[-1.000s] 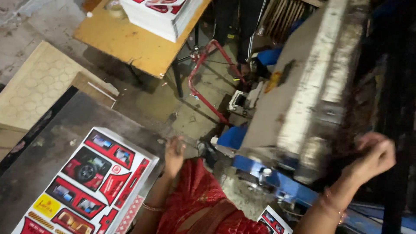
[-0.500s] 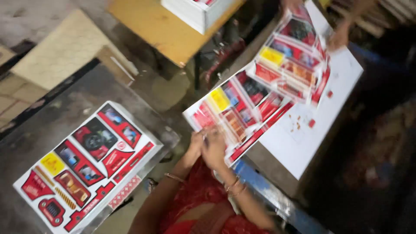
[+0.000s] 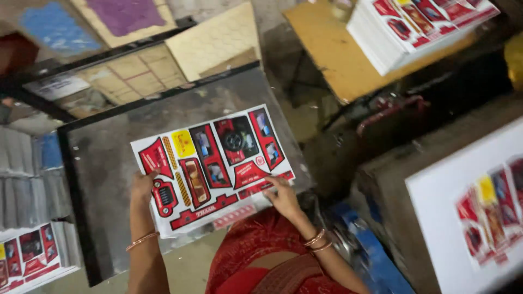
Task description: The recorder is operating a printing or die-cutting press to process printed sheets.
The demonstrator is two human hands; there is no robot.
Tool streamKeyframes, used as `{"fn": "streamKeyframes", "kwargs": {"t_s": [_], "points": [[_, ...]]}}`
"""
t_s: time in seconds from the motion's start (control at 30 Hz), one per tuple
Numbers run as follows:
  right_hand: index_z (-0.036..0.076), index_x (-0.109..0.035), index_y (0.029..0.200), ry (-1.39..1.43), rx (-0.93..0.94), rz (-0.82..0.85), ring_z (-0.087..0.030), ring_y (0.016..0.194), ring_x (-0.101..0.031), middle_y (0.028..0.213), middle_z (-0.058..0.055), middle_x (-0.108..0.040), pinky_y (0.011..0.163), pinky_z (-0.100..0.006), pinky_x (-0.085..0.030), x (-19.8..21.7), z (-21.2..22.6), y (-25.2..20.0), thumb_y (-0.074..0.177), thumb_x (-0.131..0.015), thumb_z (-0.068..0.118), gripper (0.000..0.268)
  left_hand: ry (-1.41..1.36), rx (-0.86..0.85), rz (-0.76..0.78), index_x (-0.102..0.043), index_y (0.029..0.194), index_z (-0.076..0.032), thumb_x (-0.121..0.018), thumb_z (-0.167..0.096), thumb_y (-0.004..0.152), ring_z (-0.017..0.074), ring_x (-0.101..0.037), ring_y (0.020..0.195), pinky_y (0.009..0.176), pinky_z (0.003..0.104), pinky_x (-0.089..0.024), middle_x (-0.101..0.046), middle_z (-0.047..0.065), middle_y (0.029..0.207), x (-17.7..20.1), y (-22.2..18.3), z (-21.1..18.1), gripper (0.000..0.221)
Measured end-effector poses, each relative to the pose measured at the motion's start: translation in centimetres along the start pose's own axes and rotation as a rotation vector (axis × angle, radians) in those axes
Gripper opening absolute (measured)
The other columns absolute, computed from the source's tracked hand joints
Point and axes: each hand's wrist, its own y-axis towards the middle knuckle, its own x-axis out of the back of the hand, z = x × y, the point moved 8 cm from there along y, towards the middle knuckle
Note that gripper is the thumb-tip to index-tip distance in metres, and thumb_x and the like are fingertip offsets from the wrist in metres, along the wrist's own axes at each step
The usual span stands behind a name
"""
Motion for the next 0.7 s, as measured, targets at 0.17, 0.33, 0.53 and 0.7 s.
{"fn": "streamKeyframes", "kwargs": {"t_s": [0.17, 0.33, 0.53, 0.7], "points": [[0.017, -0.051, 0.147, 0.063, -0.362, 0.283, -0.03, 0.109, -0.072, 0.127, -0.011, -0.07, 0.095, -0.037, -0.056, -6.3, -2.0, 1.4, 0.078, -0.077, 0.03, 0.075, 0.116, 0.153, -0.057, -0.067, 0.119, 0.007, -0.071, -0.008, 0.092, 0.0205, -0.069, 0.075, 0.062, 0.038, -0.056, -0.075, 0.011, 0.099, 6.3, 5.1, 5.7, 0.032], [-0.002, -0.031, 0.148, -0.528, -0.015, -0.062, -0.046, 0.128, -0.046, 0.141, -0.032, -0.047, 0.105, -0.053, -0.04, 1.0, 0.3, 4.0, 0.039, -0.095, 0.029, 0.13, 1.002, -0.382, -0.236, -0.045, 0.151, -0.012, -0.075, -0.032, 0.083, 0.0523, -0.053, 0.122, 0.091, 0.056, -0.048, -0.056, 0.033, 0.14, 4.8, 8.7, 0.8, 0.077], [0.004, -0.049, 0.146, -0.559, -0.534, 0.143, -0.039, 0.113, -0.066, 0.129, -0.022, -0.066, 0.093, -0.047, -0.053, -1.3, -7.4, 1.6, 0.073, -0.087, 0.026, 0.086, 1.375, -0.531, 0.3, -0.073, 0.108, -0.012, -0.058, -0.031, 0.101, 0.0384, -0.073, 0.103, 0.087, 0.051, -0.059, -0.074, 0.016, 0.117, -1.6, 16.7, 8.5, 0.025], [0.008, -0.059, 0.134, -0.49, -0.418, 0.057, -0.04, 0.103, -0.068, 0.113, -0.019, -0.071, 0.086, -0.048, -0.054, -0.5, -6.6, 1.6, 0.072, -0.086, 0.029, 0.071, 1.307, -0.355, 0.097, -0.075, 0.099, -0.011, -0.058, -0.026, 0.1, 0.0427, -0.073, 0.093, 0.079, 0.053, -0.058, -0.075, 0.021, 0.1, -0.1, 16.9, 6.0, 0.023]]}}
